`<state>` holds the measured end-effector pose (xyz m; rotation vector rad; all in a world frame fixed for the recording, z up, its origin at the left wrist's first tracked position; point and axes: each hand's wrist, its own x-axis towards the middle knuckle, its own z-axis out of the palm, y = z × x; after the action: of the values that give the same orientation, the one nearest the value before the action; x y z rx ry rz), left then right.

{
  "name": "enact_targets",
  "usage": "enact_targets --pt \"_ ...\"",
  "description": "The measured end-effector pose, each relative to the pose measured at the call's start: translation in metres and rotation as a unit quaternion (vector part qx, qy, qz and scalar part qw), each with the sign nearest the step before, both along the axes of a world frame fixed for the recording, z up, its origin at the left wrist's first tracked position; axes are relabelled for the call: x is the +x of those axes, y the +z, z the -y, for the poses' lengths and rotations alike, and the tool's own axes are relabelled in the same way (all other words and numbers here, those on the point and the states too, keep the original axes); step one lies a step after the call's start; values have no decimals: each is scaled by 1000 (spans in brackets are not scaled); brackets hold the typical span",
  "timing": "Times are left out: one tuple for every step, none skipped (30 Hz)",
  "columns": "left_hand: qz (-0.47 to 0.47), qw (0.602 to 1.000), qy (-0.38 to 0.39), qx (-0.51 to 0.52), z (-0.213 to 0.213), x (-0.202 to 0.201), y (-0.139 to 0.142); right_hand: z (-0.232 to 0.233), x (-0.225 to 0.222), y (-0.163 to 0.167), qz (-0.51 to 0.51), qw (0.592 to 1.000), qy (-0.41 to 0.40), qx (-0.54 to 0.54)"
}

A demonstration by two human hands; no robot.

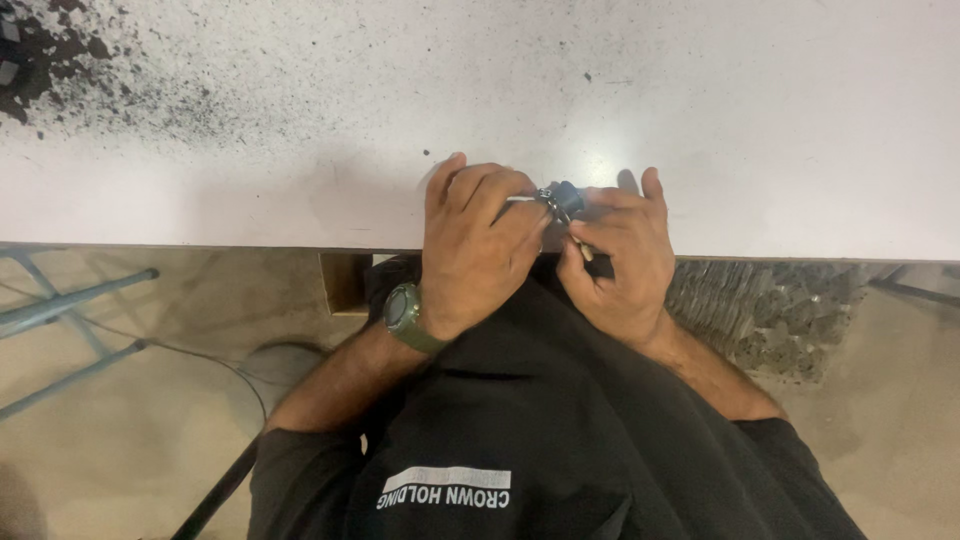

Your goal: The person sits at a white workbench assembling small black plastic and metal wheel-like hub components. They pick up a hub, use a small hand tool to seat internal parts into it, then place the finished hub in a growing row on the table, repeating this with successive hubs.

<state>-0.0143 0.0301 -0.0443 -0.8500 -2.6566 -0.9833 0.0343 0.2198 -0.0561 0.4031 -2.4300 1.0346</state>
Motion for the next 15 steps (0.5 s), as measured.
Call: enact_targets --pt "9 1000 -5 4 1 0 1 -1 1 -2 -17 1000 5 4" --pt "16 1000 -11 9 2 -1 2 -3 1 -5 -29 999 26 0" --pt "16 1000 -13 11 2 -2 2 -4 2 -7 -40 998 48 -4" --pt "18 1000 -15 14 2 -3 3 -5 3 -9 -50 996 70 -9" --pt "21 999 -19 16 3 -3 4 -5 4 -12 -45 997 62 -3" --pt "22 999 -22 17 3 -3 4 -4 4 -14 -41 998 53 4" --pt "22 999 -27 19 3 -4 5 -4 5 -15 -38 998 43 12" --pt "21 999 -31 20 3 -4 5 -4 5 -16 -35 998 40 14" --pt "23 999 -33 26 3 -4 5 -4 5 -16 -31 999 37 15" --pt "26 999 -36 32 4 -4 5 -4 6 -15 -27 999 34 17" --pt "28 998 -39 38 3 -5 5 -3 6 -15 -26 999 31 16" --pt "26 998 -40 39 4 -5 5 -3 5 -13 -24 999 29 14" --pt "25 998 -41 41 4 -5 4 -2 5 -12 -22 999 27 12" --pt "24 998 -41 42 5 -4 4 -1 4 -11 -22 999 24 13" --pt "25 998 -43 43 6 -5 3 0 4 -10 -23 999 20 14"
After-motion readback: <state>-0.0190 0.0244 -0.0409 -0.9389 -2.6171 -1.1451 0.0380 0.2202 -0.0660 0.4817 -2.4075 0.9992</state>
